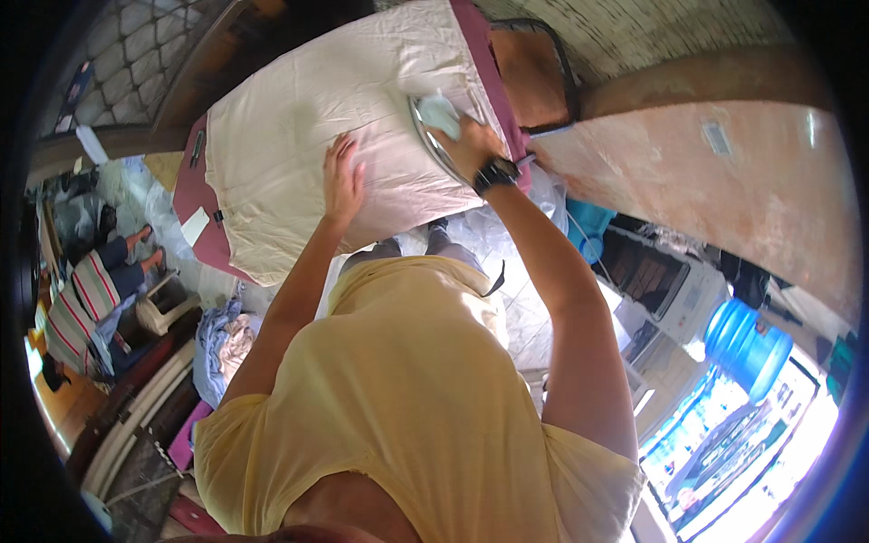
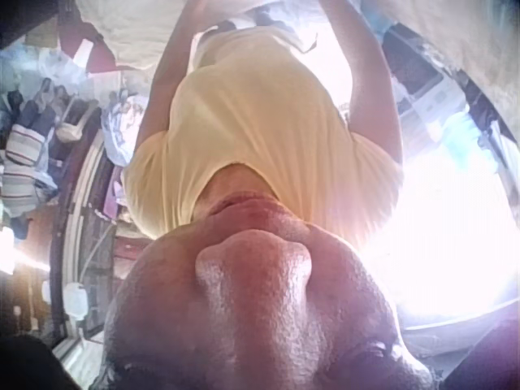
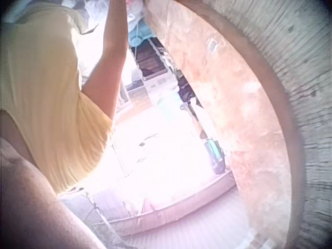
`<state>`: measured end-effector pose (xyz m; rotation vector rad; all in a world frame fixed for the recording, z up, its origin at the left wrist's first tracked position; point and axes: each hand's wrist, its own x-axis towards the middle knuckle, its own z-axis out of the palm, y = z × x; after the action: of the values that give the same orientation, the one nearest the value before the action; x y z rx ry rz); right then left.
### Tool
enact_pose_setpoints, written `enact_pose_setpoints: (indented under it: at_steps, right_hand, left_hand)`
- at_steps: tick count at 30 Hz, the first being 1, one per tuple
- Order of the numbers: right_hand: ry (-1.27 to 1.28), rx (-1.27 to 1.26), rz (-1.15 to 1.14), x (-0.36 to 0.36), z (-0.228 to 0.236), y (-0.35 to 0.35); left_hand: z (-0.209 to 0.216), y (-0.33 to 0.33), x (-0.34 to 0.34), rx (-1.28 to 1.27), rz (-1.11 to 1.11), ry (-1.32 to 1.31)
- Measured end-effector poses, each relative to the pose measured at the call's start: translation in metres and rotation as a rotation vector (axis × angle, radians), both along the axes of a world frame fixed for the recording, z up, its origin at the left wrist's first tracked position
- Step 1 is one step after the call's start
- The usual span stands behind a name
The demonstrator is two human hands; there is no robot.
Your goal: The person irons a light-colored garment on a pink ironing board using an iron, then folds the garment and places it onto a pile of other clothes.
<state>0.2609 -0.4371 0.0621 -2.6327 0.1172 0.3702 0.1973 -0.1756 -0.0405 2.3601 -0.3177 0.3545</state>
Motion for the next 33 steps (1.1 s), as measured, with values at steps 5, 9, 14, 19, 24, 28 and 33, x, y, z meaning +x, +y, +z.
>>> enact_pose_setpoints:
  at_steps: [5,9,14,19,24,28,33]
  right_hand:
    - [-0.231,-0.114,0.29,0.001,-0.011,-0.013]
    - [-0.26,-0.108,0.368,0.033,-0.02,0.012]
    - [-0.217,-0.083,0.617,0.02,-0.021,-0.018]
    - [-0.512,0.029,0.789,0.014,-0.02,0.012]
    - [-0.425,-0.016,0.655,0.029,-0.021,0.104]
    - [-0.339,0.016,0.47,0.022,-0.006,0.132]
    - [-0.191,-0.064,0.313,0.0,-0.015,0.078]
  left_hand:
    - [0.007,0.042,-0.048,0.306,0.269,0.063]
    - [0.0,0.066,-0.057,0.302,0.303,0.113]
    - [-0.004,0.104,-0.073,0.466,0.458,0.157]
    - [-0.005,0.104,-0.07,0.476,0.449,0.198]
    - [-0.006,0.107,-0.069,0.497,0.453,0.181]
    - [-0.007,0.109,-0.07,0.484,0.425,0.162]
    - [-0.009,0.106,-0.071,0.487,0.423,0.186]
